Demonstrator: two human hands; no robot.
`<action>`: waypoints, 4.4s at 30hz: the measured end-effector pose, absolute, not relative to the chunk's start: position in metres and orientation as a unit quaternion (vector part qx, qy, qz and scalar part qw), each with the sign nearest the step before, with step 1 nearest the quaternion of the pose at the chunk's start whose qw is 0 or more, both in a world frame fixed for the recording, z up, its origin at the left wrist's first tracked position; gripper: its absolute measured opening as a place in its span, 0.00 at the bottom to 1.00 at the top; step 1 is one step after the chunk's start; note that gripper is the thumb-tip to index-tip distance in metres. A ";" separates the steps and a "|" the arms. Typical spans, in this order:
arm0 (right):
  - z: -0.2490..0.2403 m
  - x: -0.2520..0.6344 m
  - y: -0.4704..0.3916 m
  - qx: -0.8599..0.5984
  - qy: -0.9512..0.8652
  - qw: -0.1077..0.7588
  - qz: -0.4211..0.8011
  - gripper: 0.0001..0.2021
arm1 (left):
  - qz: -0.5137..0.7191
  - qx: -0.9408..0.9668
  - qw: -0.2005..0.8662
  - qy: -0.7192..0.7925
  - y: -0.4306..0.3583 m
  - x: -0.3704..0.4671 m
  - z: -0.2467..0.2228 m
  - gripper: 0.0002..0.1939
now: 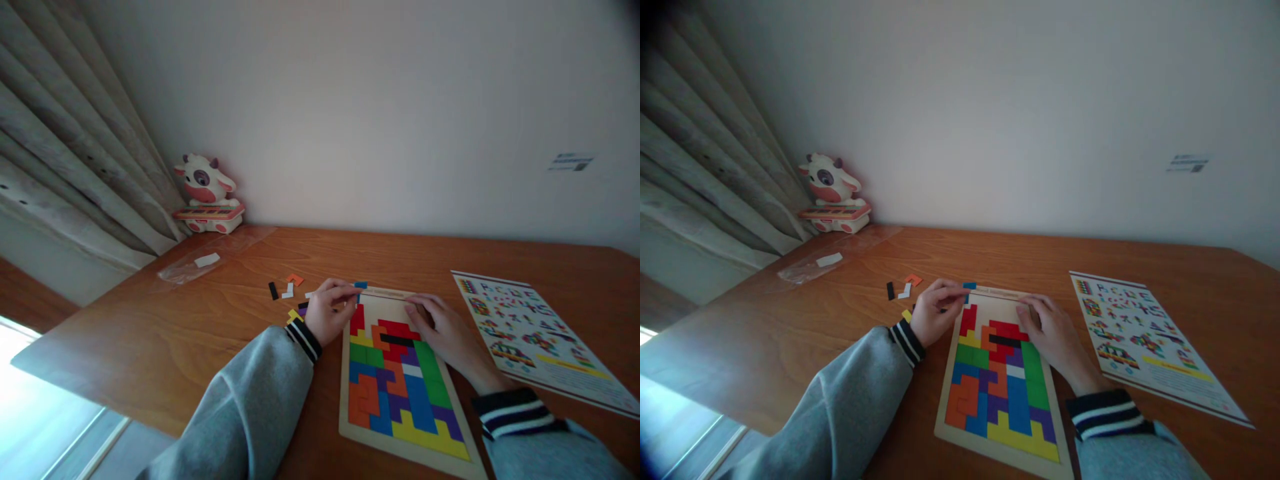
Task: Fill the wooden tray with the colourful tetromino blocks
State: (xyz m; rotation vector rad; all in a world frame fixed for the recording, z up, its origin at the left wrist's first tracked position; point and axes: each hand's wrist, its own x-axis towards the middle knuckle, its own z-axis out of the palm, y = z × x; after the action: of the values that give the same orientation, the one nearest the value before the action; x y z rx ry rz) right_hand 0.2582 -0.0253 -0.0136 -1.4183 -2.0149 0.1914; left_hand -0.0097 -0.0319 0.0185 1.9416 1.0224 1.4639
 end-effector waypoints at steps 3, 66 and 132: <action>-0.014 0.259 -0.025 -0.541 -0.772 0.327 0.071 0.18 | 0.531 0.719 0.272 0.356 -0.031 0.006 0.012 0.10; 0.011 0.245 -0.039 -0.476 -0.805 0.316 0.161 0.22 | 0.215 0.948 0.035 0.231 -0.047 -0.005 0.018 0.16; 0.006 0.249 -0.036 -0.518 -0.756 0.383 0.119 0.14 | 0.208 0.861 -0.013 0.465 -0.012 -0.078 0.009 0.10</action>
State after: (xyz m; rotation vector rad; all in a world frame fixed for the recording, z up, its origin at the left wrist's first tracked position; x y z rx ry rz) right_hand 0.2487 -0.0363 0.0063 -1.3208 -1.9265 0.3045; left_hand -0.0784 -0.0122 0.0091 2.7267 1.4730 0.6589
